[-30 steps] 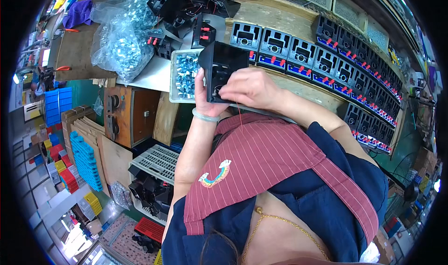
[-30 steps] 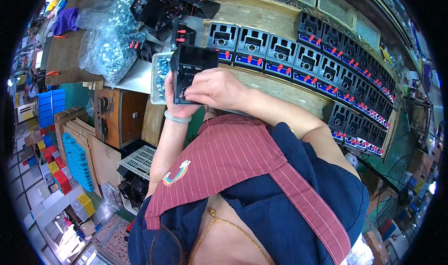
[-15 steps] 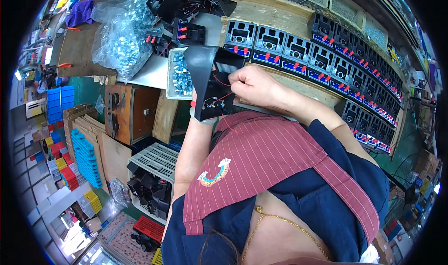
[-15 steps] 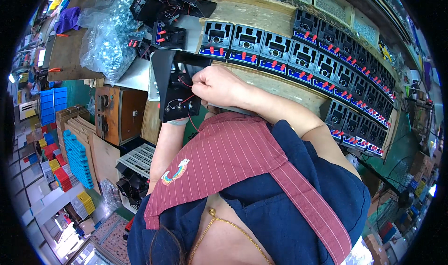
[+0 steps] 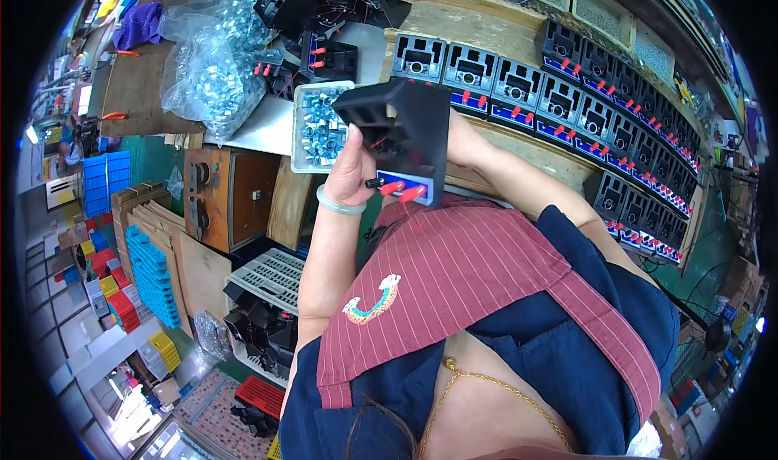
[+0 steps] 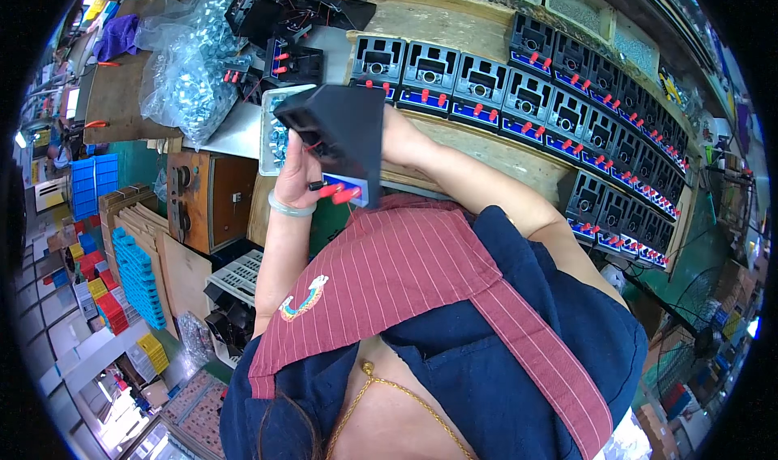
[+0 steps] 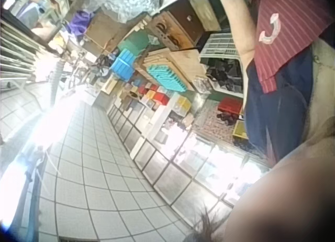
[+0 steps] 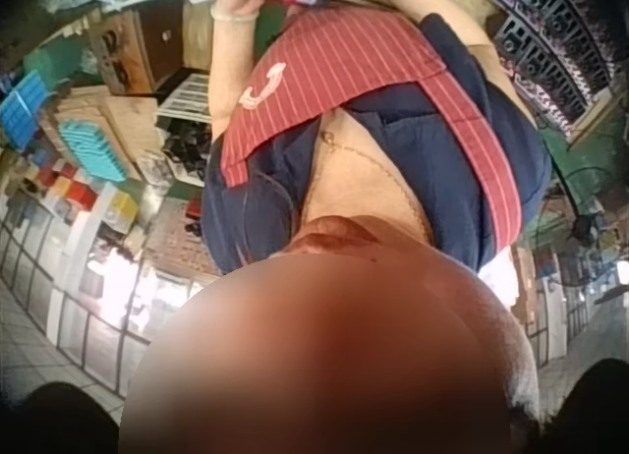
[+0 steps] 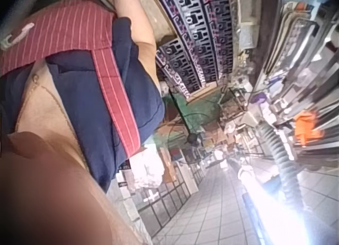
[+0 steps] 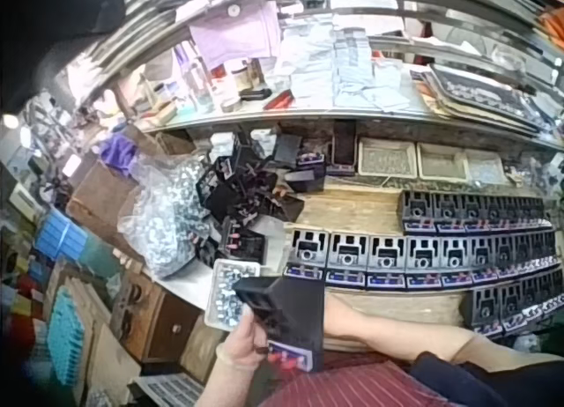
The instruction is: Assembling analog power meters by fitting housings and applying labels.
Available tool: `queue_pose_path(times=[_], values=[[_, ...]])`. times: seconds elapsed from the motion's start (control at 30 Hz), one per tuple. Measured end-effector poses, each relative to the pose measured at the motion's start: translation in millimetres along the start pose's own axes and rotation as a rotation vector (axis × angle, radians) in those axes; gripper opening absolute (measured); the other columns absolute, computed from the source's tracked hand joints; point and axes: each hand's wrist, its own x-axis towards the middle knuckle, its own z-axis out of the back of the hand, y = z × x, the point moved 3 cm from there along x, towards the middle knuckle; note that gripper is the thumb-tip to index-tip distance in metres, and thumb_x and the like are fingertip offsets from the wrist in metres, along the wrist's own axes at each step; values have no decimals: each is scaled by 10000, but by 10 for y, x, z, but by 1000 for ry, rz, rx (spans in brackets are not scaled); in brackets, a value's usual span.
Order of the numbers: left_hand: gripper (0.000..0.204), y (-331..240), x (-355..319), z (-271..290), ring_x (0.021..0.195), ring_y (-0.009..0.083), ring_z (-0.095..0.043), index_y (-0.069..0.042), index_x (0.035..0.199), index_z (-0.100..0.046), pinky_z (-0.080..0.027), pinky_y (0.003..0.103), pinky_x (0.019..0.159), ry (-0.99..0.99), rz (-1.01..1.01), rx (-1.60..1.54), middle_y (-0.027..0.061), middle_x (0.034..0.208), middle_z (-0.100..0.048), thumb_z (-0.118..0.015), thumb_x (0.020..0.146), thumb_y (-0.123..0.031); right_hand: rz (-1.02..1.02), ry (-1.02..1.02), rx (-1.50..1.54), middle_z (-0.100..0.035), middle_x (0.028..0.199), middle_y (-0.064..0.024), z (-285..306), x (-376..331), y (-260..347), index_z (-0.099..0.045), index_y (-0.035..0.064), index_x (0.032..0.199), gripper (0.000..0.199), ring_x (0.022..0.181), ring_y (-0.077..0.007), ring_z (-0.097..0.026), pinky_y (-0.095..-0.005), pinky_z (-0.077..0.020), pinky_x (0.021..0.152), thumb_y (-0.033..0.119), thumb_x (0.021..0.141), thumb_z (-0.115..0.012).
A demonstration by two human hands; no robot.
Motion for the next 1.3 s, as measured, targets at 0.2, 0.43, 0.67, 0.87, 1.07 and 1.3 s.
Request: queue_pose_path(times=[0.2,0.43,0.67,0.87,1.07,1.3], values=[[399,28,96,163,996,208,-619,-30,1241,-484,-497,362,897,-195,-240,-41,105,1126,-610,-580,911,-232,-72,-208,-5,-494,686,38,146,110,-288,-467,61,1045,231,562,-41,-430,-211,-348,489,145,872,-595],[303,26,-87,511,854,149,-608,-28,1098,-523,-513,285,749,-484,-183,217,78,984,-608,-607,906,-247,231,77,-998,-626,738,-118,-526,262,263,-485,64,914,297,669,-314,-638,-410,-494,548,280,807,-659],[304,-164,-455,1369,950,160,-590,-38,1145,-513,-500,307,805,-512,-205,6,70,1063,-600,-598,913,-215,448,519,-676,-614,763,-119,-1365,610,-212,-529,91,987,166,759,-328,-627,-439,-495,627,158,839,-566],[306,-745,-823,1833,839,200,-640,4,1090,-533,-551,327,750,-777,-271,34,100,995,-627,-652,809,0,445,129,-1122,-636,789,-93,-1213,1665,-1181,-648,89,879,158,761,-292,-640,-375,-515,688,202,768,-645],[321,-892,-764,1925,837,189,-635,9,1084,-515,-546,320,749,-800,-283,39,100,982,-629,-650,793,11,124,335,-1386,-669,734,-149,-1262,1950,-1435,-682,52,788,191,711,-315,-664,-418,-534,634,206,714,-597],[462,-616,-432,1762,839,191,-617,11,1125,-420,-517,319,789,-708,-271,135,119,963,-622,-643,724,66,-83,243,-264,-622,626,-106,-1175,1395,-664,-595,43,753,93,542,-207,-620,-303,-482,522,108,721,-652]])
